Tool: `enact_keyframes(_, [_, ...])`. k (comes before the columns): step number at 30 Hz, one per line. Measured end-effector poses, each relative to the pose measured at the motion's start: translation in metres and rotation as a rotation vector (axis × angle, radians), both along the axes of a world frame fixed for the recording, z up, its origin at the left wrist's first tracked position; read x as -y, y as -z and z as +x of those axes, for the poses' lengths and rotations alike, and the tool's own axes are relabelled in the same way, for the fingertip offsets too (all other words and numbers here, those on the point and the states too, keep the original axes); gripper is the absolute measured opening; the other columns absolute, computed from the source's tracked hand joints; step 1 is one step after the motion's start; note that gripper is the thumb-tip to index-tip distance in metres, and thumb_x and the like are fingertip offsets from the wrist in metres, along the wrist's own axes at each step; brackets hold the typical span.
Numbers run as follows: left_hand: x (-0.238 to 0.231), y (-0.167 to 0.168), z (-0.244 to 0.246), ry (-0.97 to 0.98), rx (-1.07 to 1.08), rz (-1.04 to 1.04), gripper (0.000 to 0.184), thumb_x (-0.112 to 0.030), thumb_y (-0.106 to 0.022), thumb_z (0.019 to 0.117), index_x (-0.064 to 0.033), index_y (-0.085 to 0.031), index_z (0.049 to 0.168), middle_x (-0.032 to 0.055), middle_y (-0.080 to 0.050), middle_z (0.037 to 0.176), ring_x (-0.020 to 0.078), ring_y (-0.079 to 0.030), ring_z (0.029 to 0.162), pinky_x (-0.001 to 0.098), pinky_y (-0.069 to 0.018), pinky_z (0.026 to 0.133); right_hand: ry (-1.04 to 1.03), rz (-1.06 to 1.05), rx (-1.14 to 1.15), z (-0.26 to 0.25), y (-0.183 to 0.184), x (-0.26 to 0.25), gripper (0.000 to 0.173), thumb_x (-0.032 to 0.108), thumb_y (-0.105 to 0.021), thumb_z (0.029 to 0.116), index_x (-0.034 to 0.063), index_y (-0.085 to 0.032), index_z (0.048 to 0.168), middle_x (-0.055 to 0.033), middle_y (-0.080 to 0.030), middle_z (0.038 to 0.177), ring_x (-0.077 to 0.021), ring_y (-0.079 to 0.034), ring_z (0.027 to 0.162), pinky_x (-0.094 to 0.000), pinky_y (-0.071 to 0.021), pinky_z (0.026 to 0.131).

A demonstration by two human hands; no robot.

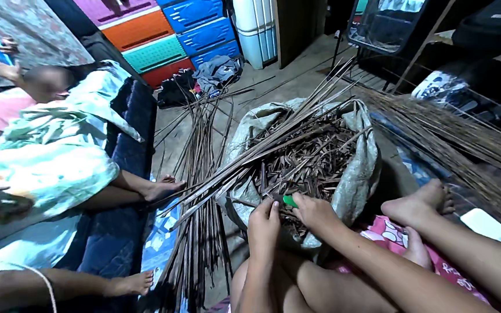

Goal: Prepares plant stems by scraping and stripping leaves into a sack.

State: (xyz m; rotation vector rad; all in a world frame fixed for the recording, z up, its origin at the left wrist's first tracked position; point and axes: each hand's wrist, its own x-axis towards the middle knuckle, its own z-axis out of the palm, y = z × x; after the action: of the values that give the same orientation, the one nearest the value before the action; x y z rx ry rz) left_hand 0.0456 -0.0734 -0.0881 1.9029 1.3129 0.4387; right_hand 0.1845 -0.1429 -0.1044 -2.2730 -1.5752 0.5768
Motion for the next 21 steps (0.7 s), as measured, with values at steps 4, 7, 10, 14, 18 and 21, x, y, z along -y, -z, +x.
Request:
enact_keyframes(4, [0.001,-0.004,0.002,0.019,-0.015,-0.032,0.025,-0.022,-0.055,0.1068,-0.0085,-0.076,0.114,0.0035,-0.071,0.078,0.0156,-0.065,0.07,0.0406,-0.0548,0.073,0.203,-0.184,-0.065,0.034,-0.011,-0.018,0.037,0.024,-0.041,0.1108,-0.0004,-0.053,0.135,-0.027,-0.069,0.114,-0.0448,-0.069,0.108,-0.0608,-0.0539,0.089])
enact_keyframes(7, [0.002,-0.003,0.002,0.025,-0.014,-0.022,0.026,-0.022,-0.056,0.1065,-0.0079,-0.076,0.115,0.0047,-0.072,0.081,0.0171,-0.067,0.071,0.0423,-0.0556,0.074,0.157,-0.137,-0.094,0.033,-0.019,-0.008,0.035,0.025,-0.043,0.1097,-0.0002,-0.055,0.132,-0.0264,-0.069,0.109,-0.0445,-0.069,0.105,-0.0606,-0.0534,0.087])
enact_keyframes(10, [0.005,-0.005,0.002,0.039,-0.027,-0.017,0.026,-0.024,-0.056,0.1065,-0.0081,-0.075,0.115,0.0065,-0.074,0.086,0.0191,-0.069,0.076,0.0446,-0.0563,0.077,0.09,-0.038,-0.214,0.018,-0.019,0.005,0.038,0.03,-0.044,0.1096,0.0004,-0.058,0.128,-0.0237,-0.07,0.103,-0.0419,-0.071,0.098,-0.0596,-0.0538,0.084])
enact_keyframes(14, [0.017,-0.011,0.006,0.057,-0.096,0.001,0.029,-0.026,-0.058,0.1062,-0.0093,-0.074,0.123,0.0106,-0.076,0.1,0.0255,-0.072,0.088,0.0513,-0.0554,0.085,0.209,0.169,-0.803,0.011,-0.006,-0.006,0.037,0.027,-0.047,0.1108,-0.0022,-0.055,0.131,-0.0104,-0.057,0.09,-0.0173,-0.055,0.074,-0.0352,-0.0494,0.071])
enact_keyframes(18, [0.049,-0.017,0.012,0.061,0.07,0.48,0.049,-0.016,-0.068,0.0949,0.0023,-0.06,0.14,0.0291,-0.058,0.137,0.0462,-0.06,0.12,0.062,-0.0478,0.096,0.249,0.134,-0.881,0.002,-0.025,-0.018,0.031,0.017,-0.045,0.1109,-0.0045,-0.054,0.131,-0.0117,-0.058,0.093,-0.0172,-0.055,0.077,-0.0345,-0.0496,0.075])
enact_keyframes(21, [0.11,-0.039,0.027,0.446,0.474,0.579,0.035,-0.025,-0.055,0.1026,0.001,-0.072,0.118,0.0174,-0.071,0.121,0.0271,-0.067,0.116,0.0441,-0.0526,0.103,0.323,0.147,-0.775,-0.009,-0.04,-0.022,0.031,0.014,-0.048,0.1081,-0.0056,-0.058,0.13,-0.0213,-0.066,0.106,-0.0272,-0.063,0.094,-0.0449,-0.051,0.087])
